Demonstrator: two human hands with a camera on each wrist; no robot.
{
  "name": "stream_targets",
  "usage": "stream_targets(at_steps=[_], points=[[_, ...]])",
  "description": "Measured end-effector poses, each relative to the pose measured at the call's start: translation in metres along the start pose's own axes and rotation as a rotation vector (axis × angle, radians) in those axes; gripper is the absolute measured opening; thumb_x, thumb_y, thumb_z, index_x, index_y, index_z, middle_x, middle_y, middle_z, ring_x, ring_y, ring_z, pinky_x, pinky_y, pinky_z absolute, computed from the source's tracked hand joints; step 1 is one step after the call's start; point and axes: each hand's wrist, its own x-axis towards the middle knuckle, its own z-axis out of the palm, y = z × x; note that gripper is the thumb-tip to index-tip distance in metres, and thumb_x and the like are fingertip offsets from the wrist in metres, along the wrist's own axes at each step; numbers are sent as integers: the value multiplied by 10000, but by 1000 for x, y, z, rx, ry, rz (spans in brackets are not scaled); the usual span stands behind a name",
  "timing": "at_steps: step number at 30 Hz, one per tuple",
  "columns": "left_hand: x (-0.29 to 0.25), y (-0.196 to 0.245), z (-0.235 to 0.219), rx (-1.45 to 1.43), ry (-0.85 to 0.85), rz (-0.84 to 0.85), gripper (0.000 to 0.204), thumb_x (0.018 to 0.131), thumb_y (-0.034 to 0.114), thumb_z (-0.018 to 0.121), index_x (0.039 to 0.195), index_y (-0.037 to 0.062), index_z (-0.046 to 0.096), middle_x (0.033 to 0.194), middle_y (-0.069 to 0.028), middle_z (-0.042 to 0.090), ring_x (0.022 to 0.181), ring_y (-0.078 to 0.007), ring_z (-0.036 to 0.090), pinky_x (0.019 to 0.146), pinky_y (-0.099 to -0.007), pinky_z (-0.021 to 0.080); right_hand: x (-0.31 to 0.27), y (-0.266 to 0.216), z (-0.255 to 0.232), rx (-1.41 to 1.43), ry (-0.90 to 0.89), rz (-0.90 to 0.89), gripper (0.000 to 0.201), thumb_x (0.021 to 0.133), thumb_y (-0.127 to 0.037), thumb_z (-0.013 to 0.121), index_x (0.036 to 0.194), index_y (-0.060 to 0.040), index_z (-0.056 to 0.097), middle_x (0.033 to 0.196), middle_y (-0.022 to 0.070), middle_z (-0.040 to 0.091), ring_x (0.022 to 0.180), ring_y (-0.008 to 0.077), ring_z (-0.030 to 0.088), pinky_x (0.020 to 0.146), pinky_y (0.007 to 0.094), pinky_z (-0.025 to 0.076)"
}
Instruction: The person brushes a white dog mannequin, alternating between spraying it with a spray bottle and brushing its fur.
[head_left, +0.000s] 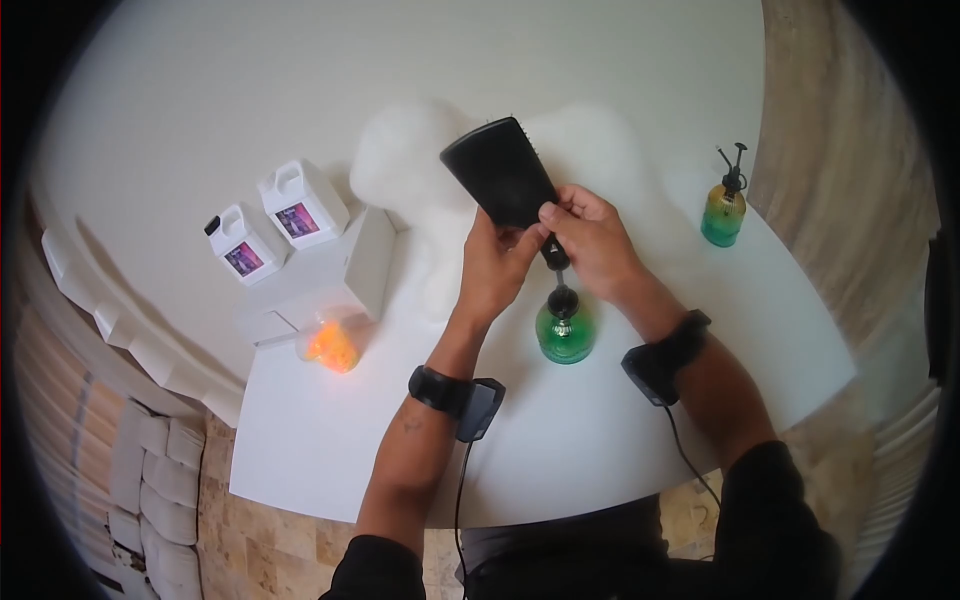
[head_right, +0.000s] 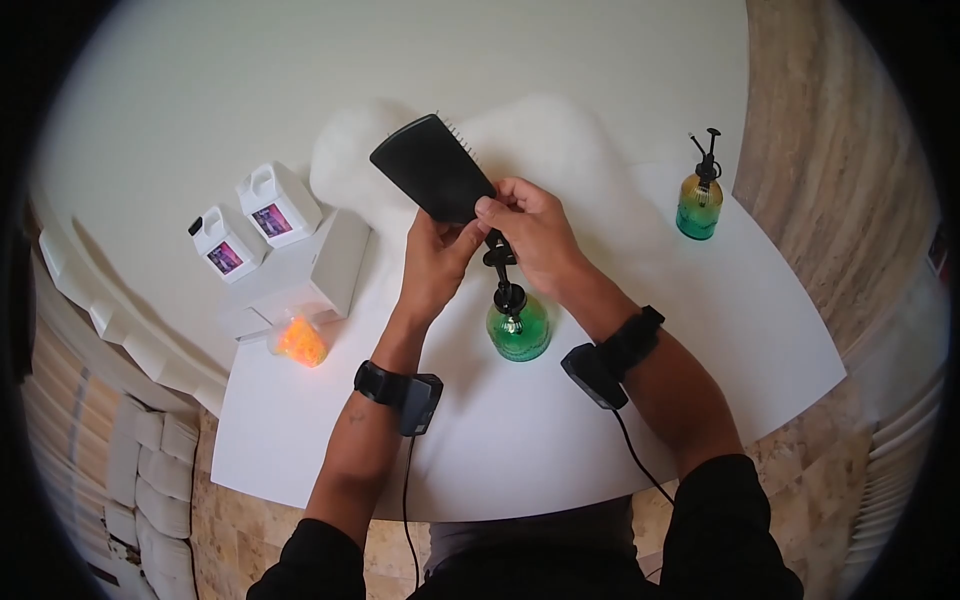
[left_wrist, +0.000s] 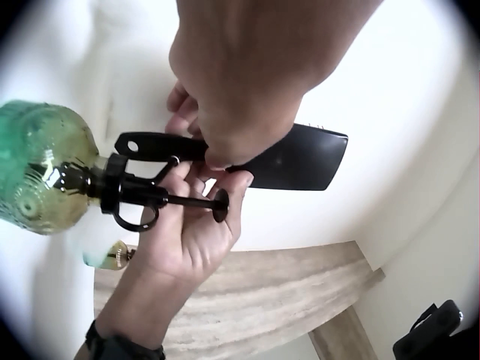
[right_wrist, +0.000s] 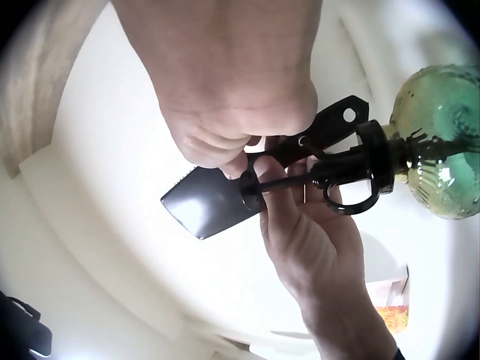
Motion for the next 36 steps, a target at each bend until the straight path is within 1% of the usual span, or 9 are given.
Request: stream_targets(at_steps=[5, 8, 15, 20, 23, 28, 30, 31, 36], points=[[-1, -4, 3, -84, 78, 81, 380, 942, 32, 692, 1287, -11, 539, 1036, -73, 700, 841, -98, 647, 736, -257, 524, -3, -6, 7, -46, 10, 18, 143, 985, -121, 676, 1047, 6, 654, 901, 19, 645, 846, 88, 607, 789, 258, 498], [-3, 2, -3, -116, 39, -17, 314, 974, 46, 679, 1259, -33, 572, 1202, -109, 676, 1062, -179, 655, 951, -337, 527, -5, -13, 12, -87, 7, -3, 139, 985, -118, 669, 1047, 6, 657, 899, 21, 650, 849, 88, 598, 786, 258, 493], [5, 10, -30, -187, 130, 69, 264, 974, 50, 677, 1225, -9, 616, 1062, -71, 722, 990, -139, 674, 938, -302, 521, -2, -11, 4, -438, 104, -93, 259, 968, -191, 671, 1145, -6, 629, 984, 35, 637, 886, 108, 593, 792, 261, 485], [0, 45, -62, -108, 252, 106, 188, 985, 137, 656, 1099, -8, 625, 879, -61, 687, 741, -132, 646, 713, -271, 519, -10, -32, 1, -572, 95, 96, 437, 1016, -404, 579, 1221, -19, 599, 1057, 73, 641, 919, 150, 607, 819, 304, 482], [-3, 52, -85, 61, 327, -11, 252, 966, 225, 682, 1027, -8, 606, 732, -25, 594, 570, -91, 511, 535, -267, 418, -23, -34, 2, -625, 131, 241, 528, 1041, -496, 492, 1273, -28, 572, 1100, 105, 652, 942, 166, 617, 846, 324, 479], [-7, 66, -108, 231, 328, -92, 395, 916, 273, 762, 1077, -31, 570, 672, -11, 555, 543, -88, 490, 506, -275, 409, -44, -23, -8, -562, 95, 225, 597, 1056, -514, 443, 1376, -14, 495, 1163, 141, 651, 963, 172, 616, 907, 349, 470], [-9, 69, -115, 361, 286, -160, 445, 901, 256, 787, 1119, -48, 548, 659, -18, 549, 535, -90, 481, 491, -278, 401, -55, -11, -15, -712, -93, 14, 607, 1061, -471, 461, 1438, 5, 434, 1210, 158, 639, 1075, 196, 605, 984, 379, 458], [-9, 67, -119, 339, 265, -159, 497, 882, 251, 814, 1148, -59, 531, 658, -30, 549, 534, -90, 471, 481, -276, 394, -65, -13, -7, -673, -101, 112, 636, 1033, -415, 556, 1468, 19, 392, 1259, 170, 624, 1202, 218, 562, 1049, 396, 431], [-14, 72, -135, 343, 158, -126, 584, 855, 301, 834, 1172, -81, 526, 725, -69, 592, 570, -108, 507, 497, -273, 424, -85, 2, -7, -845, -147, 19, 643, 949, -326, 686, 1426, 29, 441, 1147, 113, 629, 1164, 213, 569, 1031, 384, 443]])
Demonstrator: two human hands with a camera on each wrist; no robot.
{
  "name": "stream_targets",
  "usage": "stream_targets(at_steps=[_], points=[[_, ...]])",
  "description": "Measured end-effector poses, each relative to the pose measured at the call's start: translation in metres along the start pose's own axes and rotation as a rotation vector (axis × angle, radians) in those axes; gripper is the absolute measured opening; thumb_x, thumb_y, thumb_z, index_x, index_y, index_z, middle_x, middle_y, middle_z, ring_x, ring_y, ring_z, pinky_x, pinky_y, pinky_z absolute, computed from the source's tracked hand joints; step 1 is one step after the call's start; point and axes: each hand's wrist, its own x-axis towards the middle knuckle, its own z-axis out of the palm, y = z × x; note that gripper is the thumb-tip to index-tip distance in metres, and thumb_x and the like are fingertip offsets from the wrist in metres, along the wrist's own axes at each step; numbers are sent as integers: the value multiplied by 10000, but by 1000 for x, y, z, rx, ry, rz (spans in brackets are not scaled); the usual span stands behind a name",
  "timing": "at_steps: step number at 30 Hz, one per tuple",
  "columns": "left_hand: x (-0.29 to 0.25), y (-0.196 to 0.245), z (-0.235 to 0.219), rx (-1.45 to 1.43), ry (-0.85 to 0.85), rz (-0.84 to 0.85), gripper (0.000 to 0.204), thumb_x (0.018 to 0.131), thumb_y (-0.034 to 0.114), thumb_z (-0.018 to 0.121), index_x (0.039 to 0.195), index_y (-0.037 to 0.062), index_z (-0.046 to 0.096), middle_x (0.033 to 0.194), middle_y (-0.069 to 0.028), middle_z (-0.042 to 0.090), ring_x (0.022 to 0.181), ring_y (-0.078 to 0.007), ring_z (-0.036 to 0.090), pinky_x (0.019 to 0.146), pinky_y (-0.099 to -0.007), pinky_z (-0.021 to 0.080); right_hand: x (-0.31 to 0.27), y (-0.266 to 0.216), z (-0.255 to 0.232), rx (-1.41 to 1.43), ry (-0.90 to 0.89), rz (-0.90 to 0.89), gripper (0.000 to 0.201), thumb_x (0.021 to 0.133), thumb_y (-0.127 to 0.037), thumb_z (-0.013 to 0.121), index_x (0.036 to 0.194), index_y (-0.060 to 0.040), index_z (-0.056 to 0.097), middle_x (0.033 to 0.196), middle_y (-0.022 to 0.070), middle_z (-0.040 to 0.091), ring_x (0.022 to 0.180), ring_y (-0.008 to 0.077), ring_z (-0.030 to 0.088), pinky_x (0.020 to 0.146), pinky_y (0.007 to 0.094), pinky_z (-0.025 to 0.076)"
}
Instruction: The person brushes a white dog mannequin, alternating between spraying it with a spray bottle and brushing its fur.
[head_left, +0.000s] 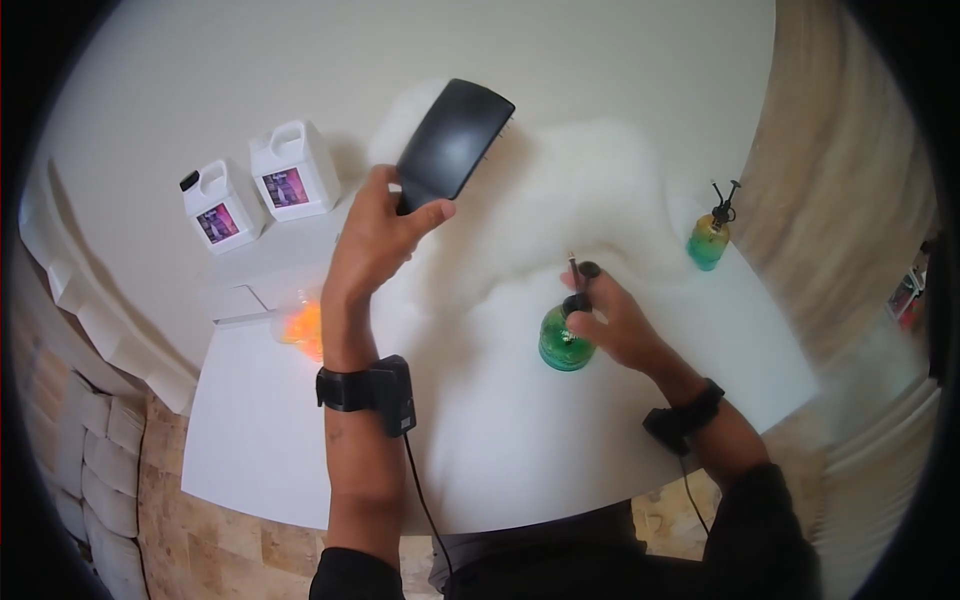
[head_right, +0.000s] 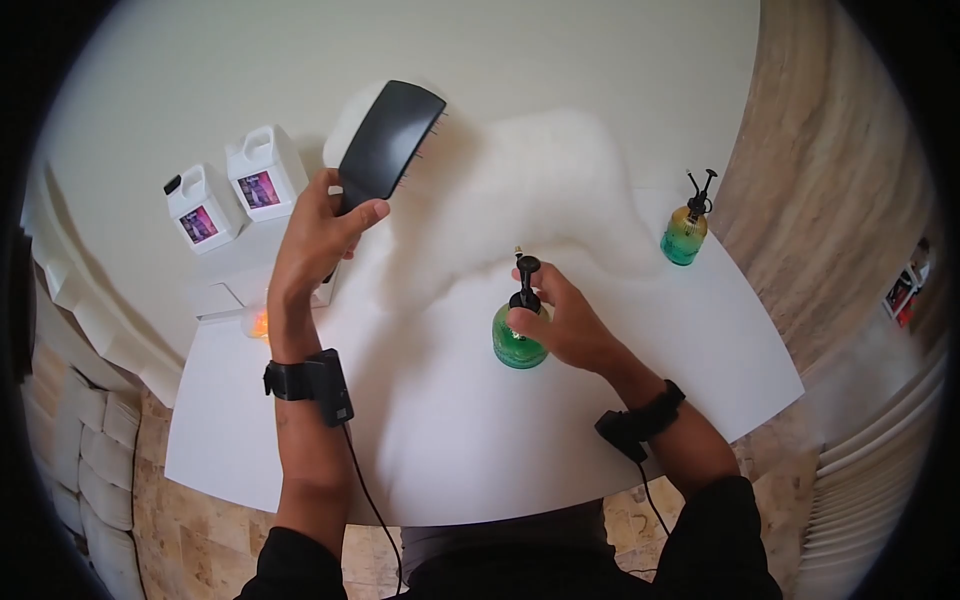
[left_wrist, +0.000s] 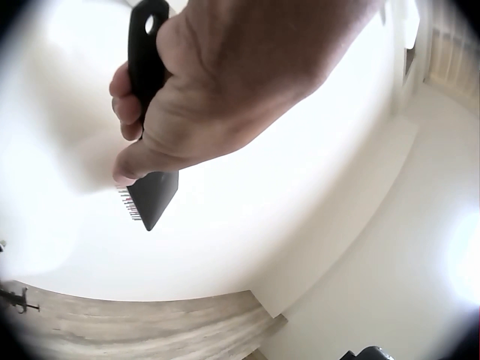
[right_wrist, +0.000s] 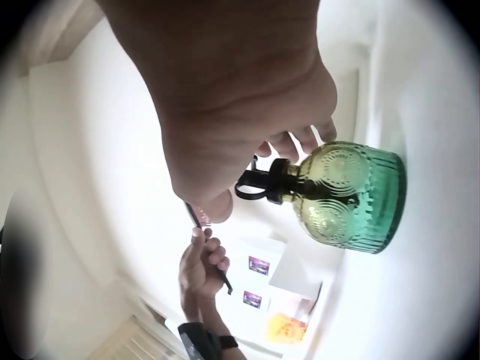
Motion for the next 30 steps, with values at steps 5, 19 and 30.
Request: stream_targets(at_steps=[5, 19, 30], points=[[0, -5, -7, -7, 77, 124, 585, 841, 272, 850, 1188, -78, 536, 658, -24, 555, 527, -88, 451, 474, -265, 366, -2, -5, 8, -18, -4, 173, 344, 945, -173, 611, 1230, 18, 581, 1100, 80, 635, 1048, 167, 591, 956, 332, 471], [2, -9, -25, -38, 111, 99, 594, 844, 313, 845, 1199, -53, 540, 752, -77, 639, 566, -100, 469, 494, -274, 389, 22, 3, 4, 205, 287, 100, 281, 935, 19, 483, 1215, 9, 471, 1035, 113, 664, 964, 155, 624, 880, 290, 502], [5, -5, -1, 107, -47, 59, 546, 935, 381, 750, 1190, -71, 579, 719, -21, 546, 565, -85, 418, 496, -269, 362, 29, 28, -21, 465, 203, -10, 271, 1027, -300, 438, 981, -52, 537, 820, 77, 614, 944, 242, 663, 883, 368, 499]])
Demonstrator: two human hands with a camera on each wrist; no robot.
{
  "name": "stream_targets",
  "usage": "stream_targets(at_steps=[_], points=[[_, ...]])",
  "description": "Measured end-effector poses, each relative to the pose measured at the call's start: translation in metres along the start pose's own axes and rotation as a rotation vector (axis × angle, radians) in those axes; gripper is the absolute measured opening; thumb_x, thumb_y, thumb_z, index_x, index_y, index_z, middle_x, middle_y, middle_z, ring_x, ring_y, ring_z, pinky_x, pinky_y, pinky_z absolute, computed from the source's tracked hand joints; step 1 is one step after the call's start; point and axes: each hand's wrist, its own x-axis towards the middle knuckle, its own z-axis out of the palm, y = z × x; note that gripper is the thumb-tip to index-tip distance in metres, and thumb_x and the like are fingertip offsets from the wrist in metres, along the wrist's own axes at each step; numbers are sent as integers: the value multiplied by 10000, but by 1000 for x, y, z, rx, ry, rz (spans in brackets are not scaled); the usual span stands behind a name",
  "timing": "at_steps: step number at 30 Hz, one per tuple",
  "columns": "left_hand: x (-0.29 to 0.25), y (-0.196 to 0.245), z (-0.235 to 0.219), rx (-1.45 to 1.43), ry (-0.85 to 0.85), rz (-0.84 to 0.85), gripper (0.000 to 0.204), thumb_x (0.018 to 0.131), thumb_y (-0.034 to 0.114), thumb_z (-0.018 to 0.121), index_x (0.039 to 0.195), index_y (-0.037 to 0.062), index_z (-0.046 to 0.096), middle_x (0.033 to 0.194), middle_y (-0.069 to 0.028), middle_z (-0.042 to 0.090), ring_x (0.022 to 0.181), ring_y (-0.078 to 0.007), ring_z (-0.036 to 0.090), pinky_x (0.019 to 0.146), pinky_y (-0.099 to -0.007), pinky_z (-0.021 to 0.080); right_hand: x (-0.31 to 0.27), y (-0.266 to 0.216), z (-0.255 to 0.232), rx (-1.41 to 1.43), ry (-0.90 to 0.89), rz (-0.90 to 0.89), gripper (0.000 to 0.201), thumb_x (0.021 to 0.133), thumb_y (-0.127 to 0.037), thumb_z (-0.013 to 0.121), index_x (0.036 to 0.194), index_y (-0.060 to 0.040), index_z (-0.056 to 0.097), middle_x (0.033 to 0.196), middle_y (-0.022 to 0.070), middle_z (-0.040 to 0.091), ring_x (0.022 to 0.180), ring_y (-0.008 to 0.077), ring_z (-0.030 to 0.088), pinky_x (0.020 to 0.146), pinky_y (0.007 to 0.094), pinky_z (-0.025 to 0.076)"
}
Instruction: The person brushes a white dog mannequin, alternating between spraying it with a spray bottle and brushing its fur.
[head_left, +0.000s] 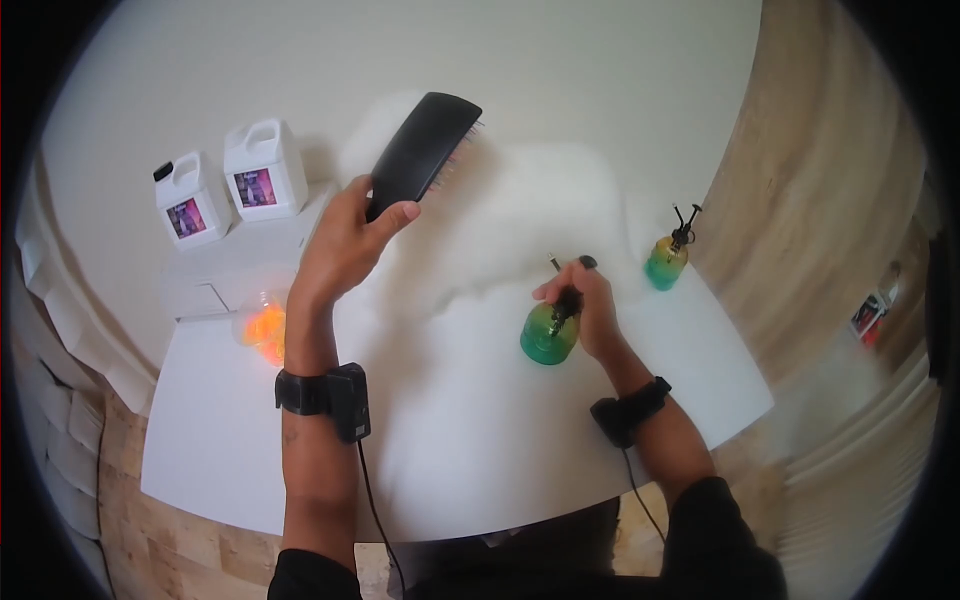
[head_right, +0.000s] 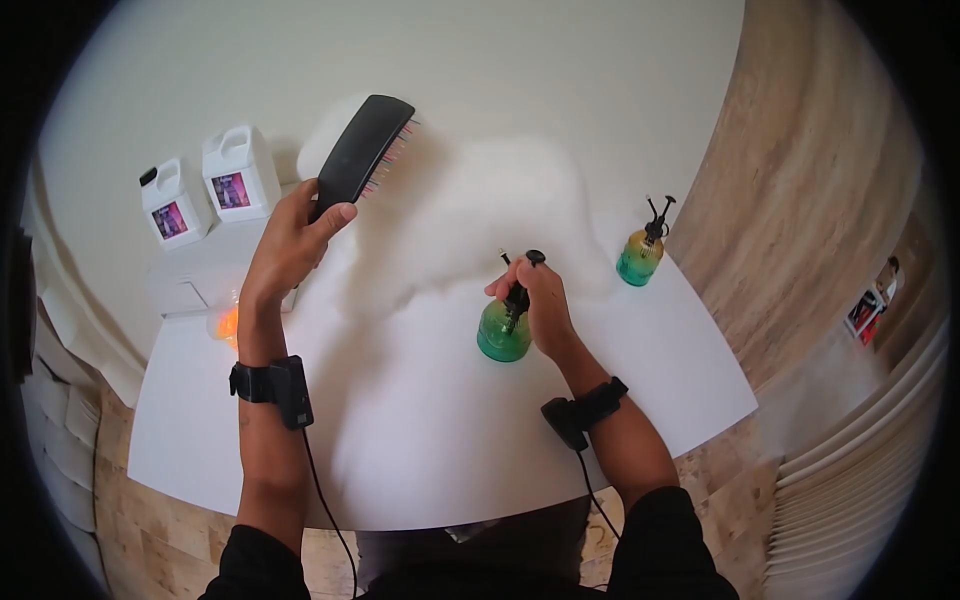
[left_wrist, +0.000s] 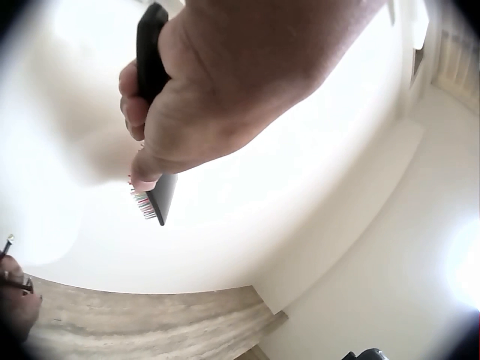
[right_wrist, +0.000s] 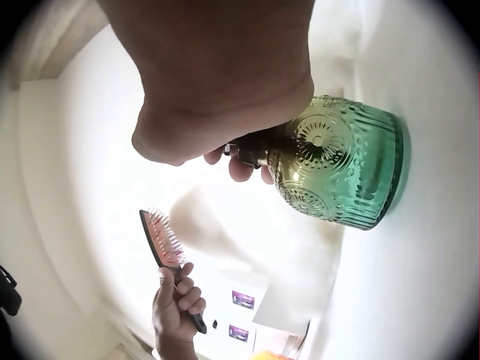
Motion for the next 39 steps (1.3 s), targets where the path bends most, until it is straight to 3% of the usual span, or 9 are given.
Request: stream_targets(at_steps=[5, 9, 11, 12, 14, 21, 24, 32, 39], points=[[-1, 1, 12, -56, 50, 93, 609, 919, 419, 763, 1232, -74, 588, 663, 4, 497, 529, -70, 402, 475, -263, 337, -3, -6, -3, 59, -111, 110, 539, 1079, -563, 297, 1015, -82, 533, 795, 67, 627, 908, 241, 687, 851, 344, 500], [-3, 7, 9, -56, 26, 67, 632, 908, 425, 773, 1252, -72, 589, 653, 13, 492, 515, -71, 404, 471, -266, 335, -5, -8, -1, 65, -135, 124, 613, 1065, -637, 266, 1043, -78, 516, 800, 78, 646, 888, 221, 683, 836, 329, 500], [-7, 17, 5, -54, 15, 3, 584, 896, 410, 778, 1190, -69, 618, 809, -98, 638, 728, -149, 528, 673, -320, 448, -5, -2, -2, -4, -87, 129, 663, 1047, -686, 248, 1084, -68, 483, 805, 92, 657, 874, 204, 684, 821, 315, 502], [-7, 15, 5, -53, 10, 8, 584, 896, 410, 778, 1190, -69, 618, 809, -98, 638, 728, -149, 528, 673, -320, 448, -6, 1, -3, -3, -80, 126, 663, 1047, -686, 248, 1084, -68, 483, 805, 92, 657, 874, 204, 684, 821, 315, 502], [-5, 9, 7, -124, 33, 99, 645, 890, 426, 787, 1241, -79, 595, 654, 11, 496, 516, -72, 414, 469, -264, 336, -6, 3, 0, -118, -37, 97, 660, 1050, -678, 246, 1106, -54, 453, 809, 104, 659, 868, 200, 689, 806, 304, 505], [-4, 5, 11, -132, 22, 95, 645, 885, 404, 787, 1259, -85, 595, 659, 7, 505, 525, -70, 421, 475, -260, 333, -12, 2, 31, -124, 52, 17, 599, 1076, -615, 275, 1083, -44, 455, 813, 98, 653, 874, 217, 697, 805, 314, 515], [-2, 6, 13, -129, 1, 132, 654, 889, 410, 781, 1275, -83, 592, 670, -1, 528, 538, -67, 415, 479, -256, 331, -10, 7, 26, -48, -31, -1, 579, 1087, -589, 277, 1031, -53, 486, 812, 89, 641, 876, 220, 699, 815, 322, 519], [-8, 14, 5, -55, 62, 120, 594, 893, 395, 774, 1193, -84, 589, 824, -128, 665, 724, -167, 528, 674, -331, 440, -13, -5, 40, -51, 42, 109, 579, 1097, -525, 276, 966, -46, 573, 813, 42, 562, 877, 204, 648, 856, 324, 482], [-9, 17, 7, 2, 29, 84, 601, 898, 391, 770, 1211, -88, 583, 853, -145, 670, 749, -180, 542, 712, -344, 461, -15, -2, 40, -84, 191, 99, 597, 1075, -510, 277, 810, -48, 545, 695, 33, 476, 678, 174, 566, 680, 318, 472]])
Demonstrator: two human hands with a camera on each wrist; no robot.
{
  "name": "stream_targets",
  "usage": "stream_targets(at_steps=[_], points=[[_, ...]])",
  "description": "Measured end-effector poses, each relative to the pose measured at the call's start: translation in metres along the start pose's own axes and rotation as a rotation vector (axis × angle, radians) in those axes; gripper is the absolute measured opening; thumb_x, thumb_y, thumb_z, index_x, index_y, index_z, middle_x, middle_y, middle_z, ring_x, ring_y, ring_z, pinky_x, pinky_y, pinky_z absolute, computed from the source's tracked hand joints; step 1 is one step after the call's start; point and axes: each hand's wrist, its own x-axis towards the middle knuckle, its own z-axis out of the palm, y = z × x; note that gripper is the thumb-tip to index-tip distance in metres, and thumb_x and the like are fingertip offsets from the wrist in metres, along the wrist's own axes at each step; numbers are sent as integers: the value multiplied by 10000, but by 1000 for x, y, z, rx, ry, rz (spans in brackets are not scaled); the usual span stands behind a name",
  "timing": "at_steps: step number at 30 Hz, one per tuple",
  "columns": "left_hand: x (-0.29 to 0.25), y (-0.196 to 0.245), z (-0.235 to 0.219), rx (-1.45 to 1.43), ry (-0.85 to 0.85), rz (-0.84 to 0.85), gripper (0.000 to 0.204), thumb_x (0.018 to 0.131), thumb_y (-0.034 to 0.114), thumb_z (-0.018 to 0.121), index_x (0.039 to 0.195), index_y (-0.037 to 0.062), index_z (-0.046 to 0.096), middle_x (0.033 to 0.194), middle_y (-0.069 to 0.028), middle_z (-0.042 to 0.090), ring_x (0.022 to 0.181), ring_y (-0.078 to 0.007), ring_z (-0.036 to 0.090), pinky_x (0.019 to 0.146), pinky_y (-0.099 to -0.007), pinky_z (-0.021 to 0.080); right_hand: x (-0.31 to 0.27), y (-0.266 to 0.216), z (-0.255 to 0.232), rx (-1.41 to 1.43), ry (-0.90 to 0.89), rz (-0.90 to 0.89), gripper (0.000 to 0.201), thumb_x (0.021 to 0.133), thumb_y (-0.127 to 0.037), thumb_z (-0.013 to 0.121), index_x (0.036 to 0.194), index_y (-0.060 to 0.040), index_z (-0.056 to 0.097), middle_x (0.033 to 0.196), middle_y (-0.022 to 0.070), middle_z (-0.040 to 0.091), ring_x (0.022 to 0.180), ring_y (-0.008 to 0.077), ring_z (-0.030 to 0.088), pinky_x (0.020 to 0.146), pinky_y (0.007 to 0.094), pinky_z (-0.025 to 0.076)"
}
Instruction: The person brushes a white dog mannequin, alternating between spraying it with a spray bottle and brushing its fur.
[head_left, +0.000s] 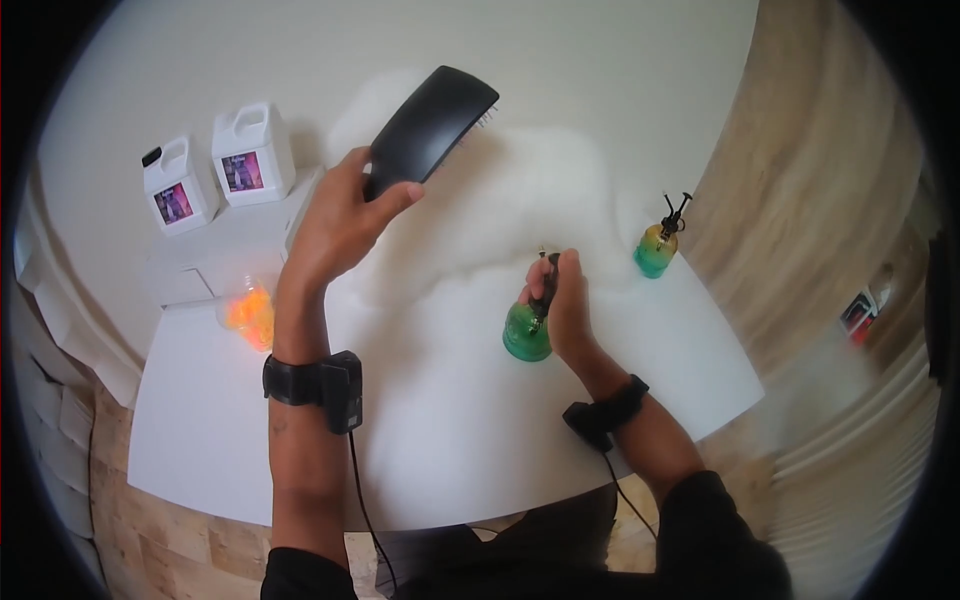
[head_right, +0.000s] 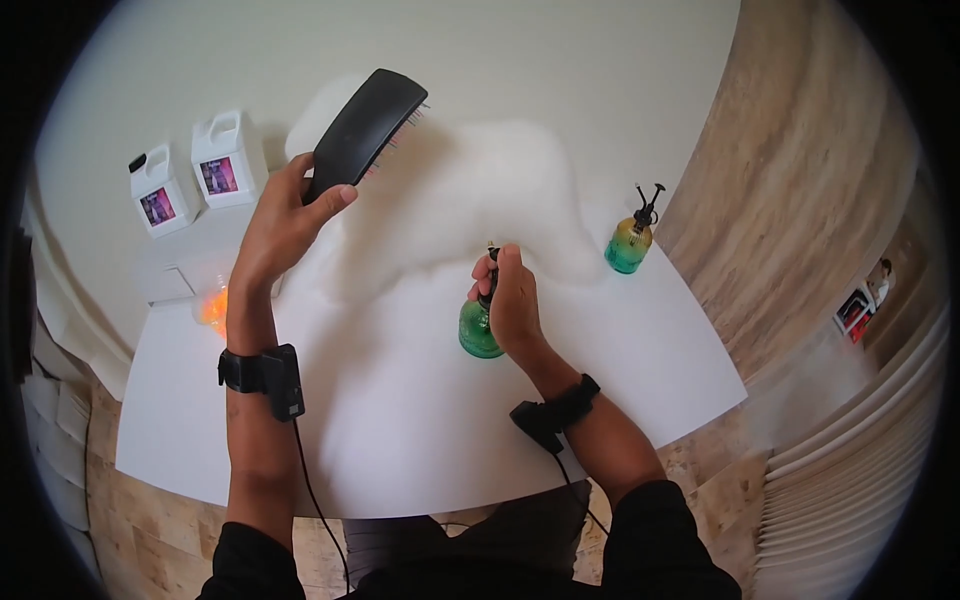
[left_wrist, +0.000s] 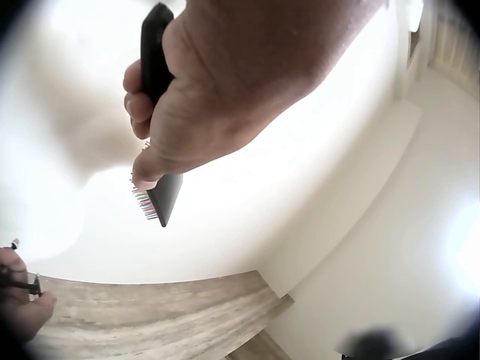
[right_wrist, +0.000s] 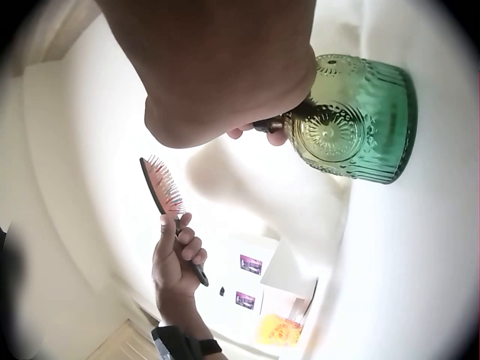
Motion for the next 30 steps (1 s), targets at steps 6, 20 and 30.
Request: stream_targets(at_steps=[6, 20, 30], points=[[3, -4, 5, 15, -36, -7, 644, 886, 399, 784, 1248, -93, 578, 844, -134, 676, 762, -166, 549, 720, -328, 458, 2, -13, -11, -91, -10, 41, 669, 1064, -575, 233, 801, -41, 539, 676, 26, 465, 621, 172, 549, 651, 321, 470], [1, -9, 5, -10, -2, 16, 675, 872, 417, 797, 1250, -99, 580, 830, -137, 669, 745, -166, 536, 700, -336, 452, -2, -8, -34, 14, -42, -39, 625, 1087, -561, 261, 887, -39, 540, 735, 61, 568, 692, 186, 603, 736, 323, 502], [1, -5, 4, -4, -21, -23, 657, 872, 408, 799, 1234, -96, 585, 807, -118, 655, 722, -145, 515, 668, -323, 432, -5, -12, -22, -98, 144, -95, 596, 1081, -536, 281, 738, -80, 455, 687, 31, 474, 604, 180, 554, 636, 316, 468]])
